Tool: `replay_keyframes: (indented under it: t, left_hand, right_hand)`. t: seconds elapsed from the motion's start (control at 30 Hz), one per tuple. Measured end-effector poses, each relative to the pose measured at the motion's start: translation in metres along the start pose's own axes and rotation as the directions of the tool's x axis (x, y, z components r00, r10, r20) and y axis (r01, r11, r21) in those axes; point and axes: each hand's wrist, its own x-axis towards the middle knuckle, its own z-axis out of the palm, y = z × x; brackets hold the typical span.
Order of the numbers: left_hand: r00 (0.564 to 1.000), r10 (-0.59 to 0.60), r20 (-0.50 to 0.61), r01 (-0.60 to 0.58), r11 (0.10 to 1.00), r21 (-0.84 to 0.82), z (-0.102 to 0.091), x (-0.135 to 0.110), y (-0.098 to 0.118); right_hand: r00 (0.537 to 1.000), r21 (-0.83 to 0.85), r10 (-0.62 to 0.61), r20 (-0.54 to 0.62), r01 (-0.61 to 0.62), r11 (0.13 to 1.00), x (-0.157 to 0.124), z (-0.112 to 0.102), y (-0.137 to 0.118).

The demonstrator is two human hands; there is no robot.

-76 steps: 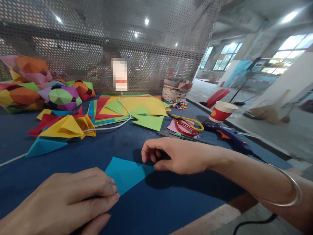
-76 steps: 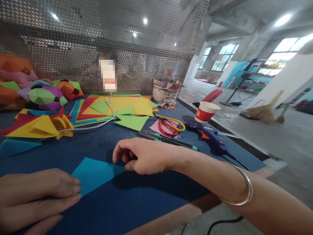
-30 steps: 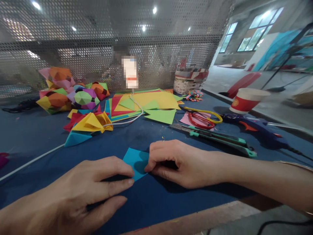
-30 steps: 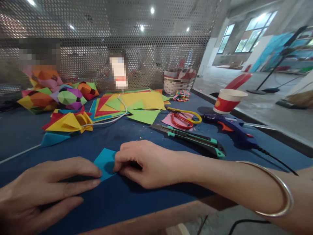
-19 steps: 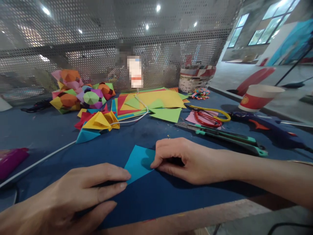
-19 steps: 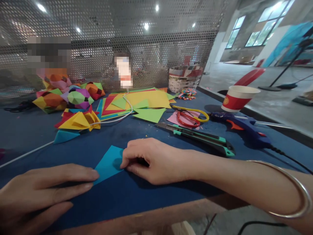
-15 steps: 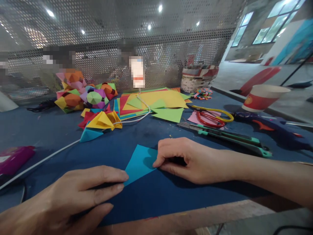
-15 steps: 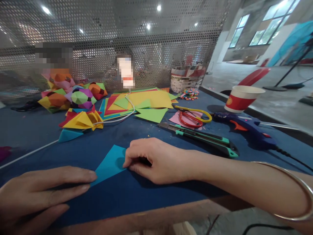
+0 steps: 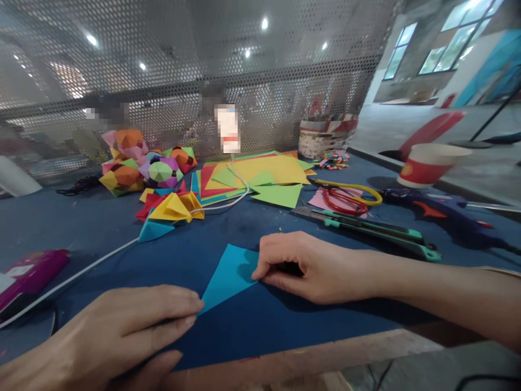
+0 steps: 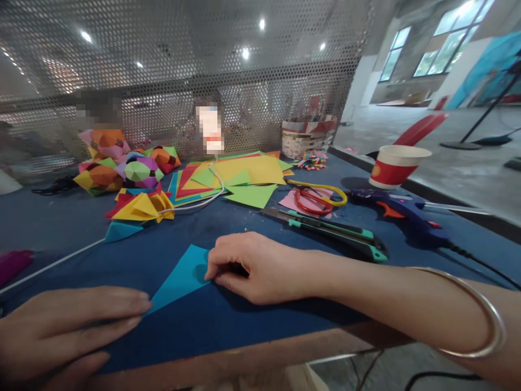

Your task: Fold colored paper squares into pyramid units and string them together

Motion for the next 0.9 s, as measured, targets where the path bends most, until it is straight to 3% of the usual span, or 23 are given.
replay_keyframes:
  t: [0.13, 0.17, 0.2, 0.27, 0.43, 0.5, 0.6, 0.9]
  left_hand:
    - [0.999, 0.036, 0.041, -0.032, 0.996, -0.088, -0.004, 0.045, 0.003]
    - [0.998, -0.002, 0.068, 0.009, 0.995, -0.103, -0.004, 0.057, 0.002]
    - [0.993, -0.111, 0.039, 0.114, 0.989, -0.098, -0.003, 0.068, 0.0]
    - [0.946, -0.322, 0.034, 0.323, 0.932, -0.163, 0.001, 0.088, -0.007]
    - [0.872, -0.469, 0.143, 0.49, 0.839, -0.236, 0.015, 0.126, -0.024]
    - [0.843, -0.498, 0.202, 0.537, 0.795, -0.281, 0.018, 0.132, -0.027]
    - [0.812, -0.516, 0.275, 0.584, 0.734, -0.347, 0.022, 0.132, -0.027]
    - [0.79, -0.517, 0.331, 0.609, 0.592, -0.527, 0.023, 0.116, -0.026]
  right_hand:
    - [1.0, -0.007, -0.027, 0.001, 0.027, 1.0, 0.0, 0.0, 0.001]
    - [1.0, -0.002, -0.026, 0.004, 0.026, 1.0, 0.0, 0.001, 0.001]
    - [1.0, 0.004, -0.021, 0.002, 0.021, 1.0, 0.0, 0.001, 0.0]
    - [0.999, 0.006, 0.002, -0.036, -0.002, 1.0, 0.001, 0.001, -0.001]
    - [0.954, -0.101, 0.203, -0.219, -0.229, 0.968, 0.002, 0.001, -0.003]
    - [0.939, -0.132, 0.278, -0.2, -0.307, 0.942, 0.002, 0.0, -0.004]
    - [0.939, -0.155, 0.308, -0.153, -0.331, 0.931, 0.003, 0.0, -0.004]
    - [0.971, -0.085, 0.167, -0.168, -0.183, 0.979, 0.0, 0.006, -0.002]
